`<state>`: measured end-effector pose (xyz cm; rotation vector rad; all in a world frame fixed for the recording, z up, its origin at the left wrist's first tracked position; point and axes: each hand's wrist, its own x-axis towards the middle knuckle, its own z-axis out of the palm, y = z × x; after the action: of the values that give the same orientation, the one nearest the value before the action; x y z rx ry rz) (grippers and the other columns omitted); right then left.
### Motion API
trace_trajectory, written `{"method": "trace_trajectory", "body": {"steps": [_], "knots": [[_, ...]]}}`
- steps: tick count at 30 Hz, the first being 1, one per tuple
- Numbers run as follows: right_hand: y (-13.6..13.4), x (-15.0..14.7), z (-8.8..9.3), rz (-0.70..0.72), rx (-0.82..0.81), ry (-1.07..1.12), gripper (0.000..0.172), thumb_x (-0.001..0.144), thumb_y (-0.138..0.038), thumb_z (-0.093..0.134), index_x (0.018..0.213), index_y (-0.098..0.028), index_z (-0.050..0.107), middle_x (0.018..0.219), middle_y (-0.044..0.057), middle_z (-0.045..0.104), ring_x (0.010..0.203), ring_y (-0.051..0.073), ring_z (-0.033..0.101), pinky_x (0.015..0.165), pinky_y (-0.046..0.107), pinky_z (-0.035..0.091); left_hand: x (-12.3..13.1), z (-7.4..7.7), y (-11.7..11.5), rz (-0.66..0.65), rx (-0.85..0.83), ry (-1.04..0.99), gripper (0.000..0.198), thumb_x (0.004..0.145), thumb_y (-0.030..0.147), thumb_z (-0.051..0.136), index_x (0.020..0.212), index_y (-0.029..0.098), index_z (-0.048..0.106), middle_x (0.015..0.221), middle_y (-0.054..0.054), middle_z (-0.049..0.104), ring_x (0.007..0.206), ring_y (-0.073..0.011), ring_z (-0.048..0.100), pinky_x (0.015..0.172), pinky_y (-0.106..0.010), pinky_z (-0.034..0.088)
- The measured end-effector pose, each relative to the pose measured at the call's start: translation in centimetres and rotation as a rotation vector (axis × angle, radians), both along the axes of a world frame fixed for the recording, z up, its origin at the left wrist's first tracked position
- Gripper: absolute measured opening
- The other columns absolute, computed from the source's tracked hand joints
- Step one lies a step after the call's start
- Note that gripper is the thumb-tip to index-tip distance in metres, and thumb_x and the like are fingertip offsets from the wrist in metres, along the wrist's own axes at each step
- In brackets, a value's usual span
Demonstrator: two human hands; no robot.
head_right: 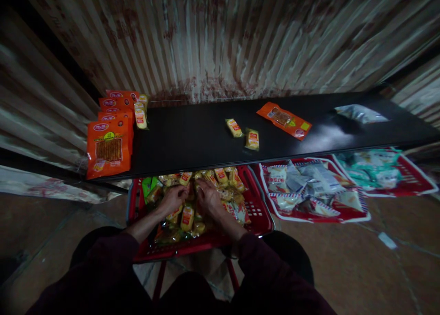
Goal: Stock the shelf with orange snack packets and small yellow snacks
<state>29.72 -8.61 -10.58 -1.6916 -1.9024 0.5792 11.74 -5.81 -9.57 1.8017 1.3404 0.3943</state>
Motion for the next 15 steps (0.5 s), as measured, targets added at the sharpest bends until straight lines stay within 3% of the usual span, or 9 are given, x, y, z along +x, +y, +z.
{"method": "trace_trajectory", "body": {"steps": [7,11,15], "knots": [[2.0,-2.2,0.2,0.001,-0.008,-0.018,0.043,0.085,-0.013,0.037,0.123,-0.015,0.057,0.124,0.011,0.062,0.115,0.021,0.057,0.102,0.040,0.043,-0.5,0.7,0.1,-0.047,-0.059,0.056,0.021,0.076,0.015,0.048,0.078,0.018,0.068,0.077,-0.001,0.069,0.072,-0.0139,0.059,0.073,-0.023,0.044],[3.7,-3.5,1.5,0.043,-0.072,-0.165,0.040,0.084,-0.010,0.040,0.120,-0.013,0.058,0.121,0.012,0.063,0.111,0.019,0.058,0.098,0.030,0.043,-1.0,0.4,0.5,0.043,-0.126,0.077,0.019,0.074,0.014,0.048,0.074,0.017,0.067,0.077,-0.003,0.068,0.075,-0.0145,0.059,0.075,-0.024,0.045],[5.4,-4.4,1.9,0.048,-0.173,-0.331,0.030,0.089,-0.014,0.039,0.101,-0.013,0.066,0.106,0.013,0.069,0.105,0.021,0.061,0.100,0.033,0.039,-1.0,-0.3,0.4,0.145,-0.220,0.007,0.018,0.075,0.013,0.048,0.077,0.017,0.066,0.072,-0.001,0.068,0.072,-0.0130,0.061,0.070,-0.022,0.046]]}}
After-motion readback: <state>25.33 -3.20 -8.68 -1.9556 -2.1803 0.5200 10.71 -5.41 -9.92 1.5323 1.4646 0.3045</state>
